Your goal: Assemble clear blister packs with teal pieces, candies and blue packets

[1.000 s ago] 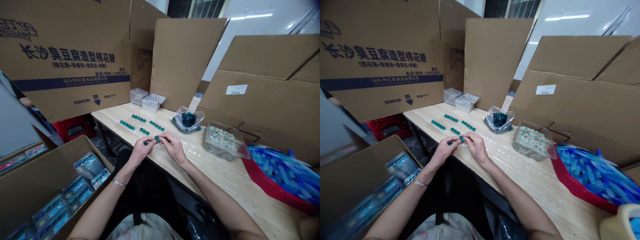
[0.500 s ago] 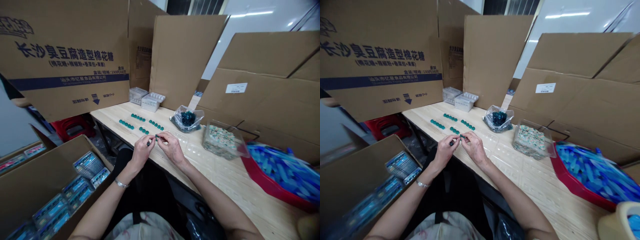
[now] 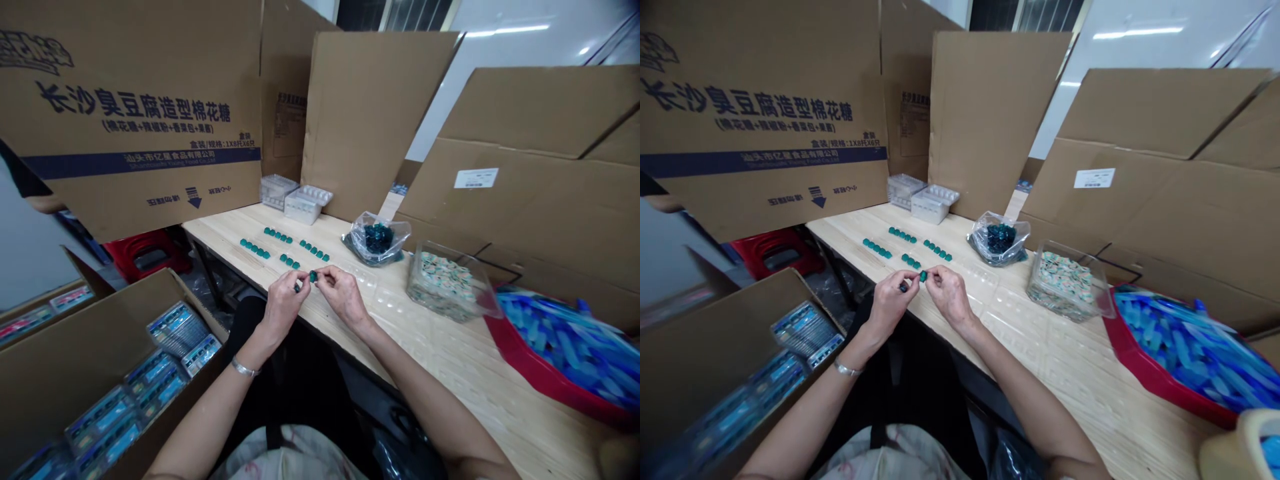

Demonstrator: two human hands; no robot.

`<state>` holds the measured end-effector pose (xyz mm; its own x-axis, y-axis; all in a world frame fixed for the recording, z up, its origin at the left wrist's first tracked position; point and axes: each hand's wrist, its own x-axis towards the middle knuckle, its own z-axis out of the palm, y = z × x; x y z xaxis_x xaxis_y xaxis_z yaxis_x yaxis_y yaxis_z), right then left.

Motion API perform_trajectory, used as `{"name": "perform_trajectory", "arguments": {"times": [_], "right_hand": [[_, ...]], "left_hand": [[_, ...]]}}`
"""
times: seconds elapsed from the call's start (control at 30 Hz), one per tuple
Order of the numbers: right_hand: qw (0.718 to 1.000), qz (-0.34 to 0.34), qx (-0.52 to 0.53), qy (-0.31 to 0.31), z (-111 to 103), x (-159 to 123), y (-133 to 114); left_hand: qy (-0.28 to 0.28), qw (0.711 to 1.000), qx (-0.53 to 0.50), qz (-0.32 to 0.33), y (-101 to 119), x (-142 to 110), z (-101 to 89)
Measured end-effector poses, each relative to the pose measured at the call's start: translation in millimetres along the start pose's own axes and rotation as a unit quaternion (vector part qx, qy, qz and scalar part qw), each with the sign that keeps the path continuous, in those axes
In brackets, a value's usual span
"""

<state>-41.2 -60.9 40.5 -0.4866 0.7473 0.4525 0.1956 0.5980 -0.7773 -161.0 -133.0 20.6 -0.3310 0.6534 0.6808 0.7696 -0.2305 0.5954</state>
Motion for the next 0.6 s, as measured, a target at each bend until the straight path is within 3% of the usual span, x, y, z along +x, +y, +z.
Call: {"name": "perform_trajectory", "arguments": {"times": [0.13, 0.3, 0.6], "right_hand": [[0.996, 0.047, 0.077, -0.017, 0, 1, 3], [0.999, -0.004, 0.033, -0.022, -2, 0, 5], [0.984, 0.091, 0.136, -0.077, -3, 3, 9]], "left_hand": [[-0.006, 0.998, -0.042, -0.051, 1, 2, -2.2], [-0.088, 0.968, -0.17, -0.164, 1, 8, -2.7], [-0.092, 0.956, -0.155, -0.231, 0, 11, -0.5]]}}
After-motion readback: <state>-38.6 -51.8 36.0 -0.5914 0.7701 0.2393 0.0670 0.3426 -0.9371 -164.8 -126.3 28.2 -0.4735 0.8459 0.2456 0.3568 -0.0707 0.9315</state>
